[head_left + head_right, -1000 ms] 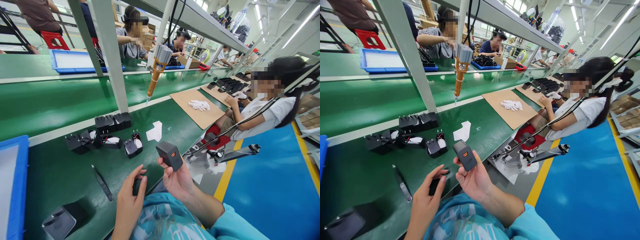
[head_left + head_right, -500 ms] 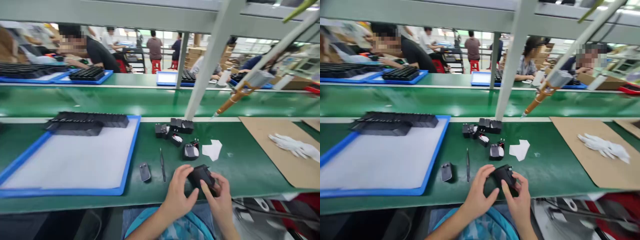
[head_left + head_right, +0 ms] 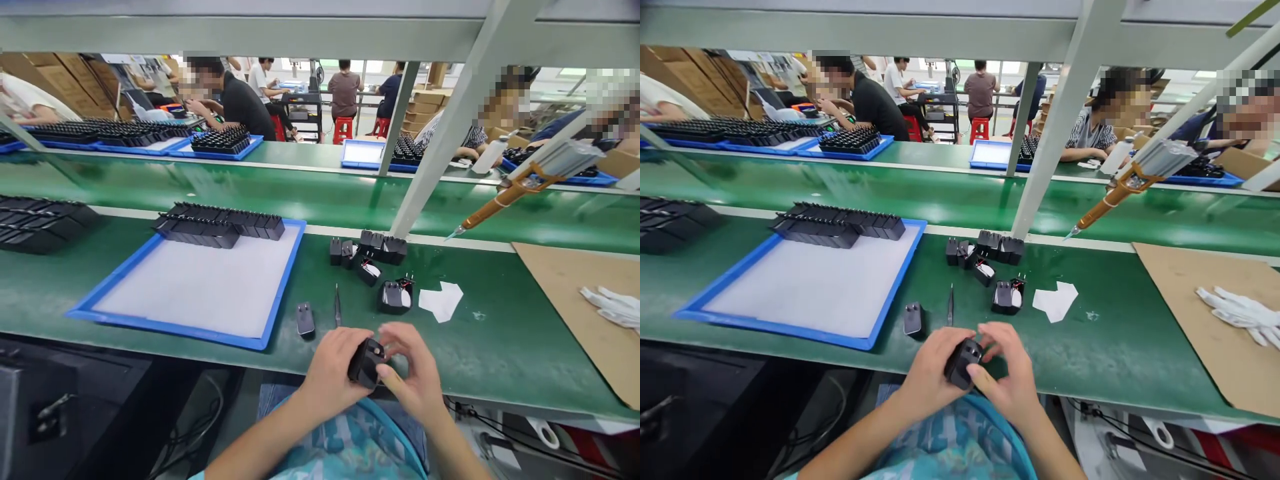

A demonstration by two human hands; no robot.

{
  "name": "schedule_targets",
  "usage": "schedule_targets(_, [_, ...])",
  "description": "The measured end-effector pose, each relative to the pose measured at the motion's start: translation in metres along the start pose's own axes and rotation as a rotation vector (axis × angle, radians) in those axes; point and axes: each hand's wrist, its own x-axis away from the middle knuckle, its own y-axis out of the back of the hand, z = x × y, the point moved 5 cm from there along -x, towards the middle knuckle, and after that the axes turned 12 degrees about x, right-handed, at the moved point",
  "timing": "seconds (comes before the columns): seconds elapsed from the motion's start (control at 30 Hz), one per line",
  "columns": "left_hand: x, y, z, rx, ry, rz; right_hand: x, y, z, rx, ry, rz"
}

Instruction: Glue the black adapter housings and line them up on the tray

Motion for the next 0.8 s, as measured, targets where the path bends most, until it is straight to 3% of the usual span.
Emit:
schedule_targets(0.1, [0.011,0.015,-0.001,-0.051,-0.007,-0.001,-0.027,-0.011,0.017,-0.041,0.123,0.221])
schedule_targets(0.2, [0.030,0.037,0.001,-0.142,0.037,-0.046,-0.056,-0.027,0.024,-0.105,0.121,0.340])
schedule_targets(0.27, [0.045,0.054,0.003,-0.232,0.078,-0.096,-0.076,-0.047,0.021,0.019,0.089,0.438])
schedule_targets(0.33, [0.056,0.068,0.007,-0.313,0.097,-0.132,-0.094,-0.072,0.019,0.188,0.145,0.574])
schedule_targets(0.43, [0.063,0.072,0.015,-0.349,0.079,-0.097,-0.114,-0.105,0.014,0.211,0.239,0.701])
schedule_targets(0.57, [0.063,0.057,0.029,-0.313,0.076,-0.017,-0.122,-0.123,0.009,0.230,0.291,0.759])
schedule_targets(0.8, [0.065,0.059,0.050,-0.310,0.274,-0.098,-0.117,-0.124,0.005,0.268,0.300,0.724])
